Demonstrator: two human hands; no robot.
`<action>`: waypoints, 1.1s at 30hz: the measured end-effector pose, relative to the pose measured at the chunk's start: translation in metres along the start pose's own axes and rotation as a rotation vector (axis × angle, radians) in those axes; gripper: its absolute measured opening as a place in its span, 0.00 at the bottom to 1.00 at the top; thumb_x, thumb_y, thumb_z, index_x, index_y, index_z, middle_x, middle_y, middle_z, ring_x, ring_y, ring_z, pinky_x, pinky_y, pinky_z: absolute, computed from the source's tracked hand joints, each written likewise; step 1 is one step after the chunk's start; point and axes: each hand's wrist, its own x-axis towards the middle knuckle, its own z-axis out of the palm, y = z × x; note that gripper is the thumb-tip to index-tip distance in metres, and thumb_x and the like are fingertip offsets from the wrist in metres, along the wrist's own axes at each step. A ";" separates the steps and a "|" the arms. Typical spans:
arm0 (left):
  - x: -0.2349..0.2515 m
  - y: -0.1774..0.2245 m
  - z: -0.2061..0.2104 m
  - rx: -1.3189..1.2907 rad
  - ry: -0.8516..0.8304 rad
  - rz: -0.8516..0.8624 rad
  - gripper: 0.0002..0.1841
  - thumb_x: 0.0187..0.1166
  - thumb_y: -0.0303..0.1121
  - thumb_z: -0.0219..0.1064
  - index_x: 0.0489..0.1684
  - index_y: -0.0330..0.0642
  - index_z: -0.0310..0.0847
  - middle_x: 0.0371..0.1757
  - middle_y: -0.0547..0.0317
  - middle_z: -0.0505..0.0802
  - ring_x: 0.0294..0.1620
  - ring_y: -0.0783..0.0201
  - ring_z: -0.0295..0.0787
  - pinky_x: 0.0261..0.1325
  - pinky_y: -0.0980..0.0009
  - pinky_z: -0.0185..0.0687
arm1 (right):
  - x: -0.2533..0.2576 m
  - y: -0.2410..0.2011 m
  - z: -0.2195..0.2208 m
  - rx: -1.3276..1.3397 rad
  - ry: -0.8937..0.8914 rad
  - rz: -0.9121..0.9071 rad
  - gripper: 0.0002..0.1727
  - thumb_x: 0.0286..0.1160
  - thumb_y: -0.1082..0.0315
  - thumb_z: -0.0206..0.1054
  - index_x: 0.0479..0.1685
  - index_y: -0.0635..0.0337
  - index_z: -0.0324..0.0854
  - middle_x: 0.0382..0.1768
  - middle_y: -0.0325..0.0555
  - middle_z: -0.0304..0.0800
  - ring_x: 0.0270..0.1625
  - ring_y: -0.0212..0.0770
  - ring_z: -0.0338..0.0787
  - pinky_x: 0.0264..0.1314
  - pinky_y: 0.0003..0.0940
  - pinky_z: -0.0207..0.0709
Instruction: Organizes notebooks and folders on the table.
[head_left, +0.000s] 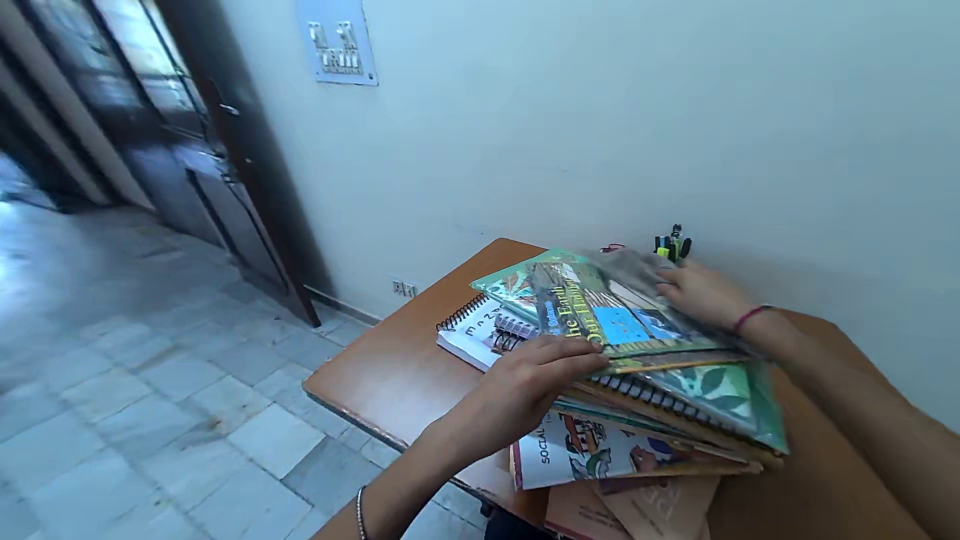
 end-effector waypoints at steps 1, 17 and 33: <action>0.003 -0.003 -0.005 -0.003 -0.010 -0.011 0.18 0.79 0.22 0.60 0.64 0.43 0.88 0.65 0.59 0.93 0.73 0.63 0.85 0.78 0.64 0.77 | 0.007 0.019 -0.002 -0.009 -0.016 0.063 0.22 0.93 0.61 0.54 0.69 0.68 0.82 0.65 0.75 0.81 0.63 0.72 0.85 0.64 0.71 0.74; 0.000 -0.031 -0.009 0.032 -0.057 -0.003 0.22 0.80 0.17 0.51 0.65 0.37 0.88 0.67 0.48 0.92 0.73 0.50 0.86 0.85 0.48 0.62 | 0.010 -0.118 0.007 -0.013 -0.064 -0.472 0.19 0.91 0.62 0.52 0.63 0.62 0.85 0.48 0.63 0.86 0.54 0.63 0.85 0.53 0.67 0.73; 0.151 -0.037 -0.062 0.026 0.246 0.142 0.12 0.86 0.25 0.55 0.45 0.28 0.85 0.33 0.53 0.90 0.33 0.75 0.84 0.40 0.76 0.80 | -0.071 0.175 -0.017 0.182 0.135 0.449 0.18 0.92 0.66 0.57 0.55 0.74 0.86 0.45 0.74 0.87 0.49 0.68 0.85 0.55 0.70 0.70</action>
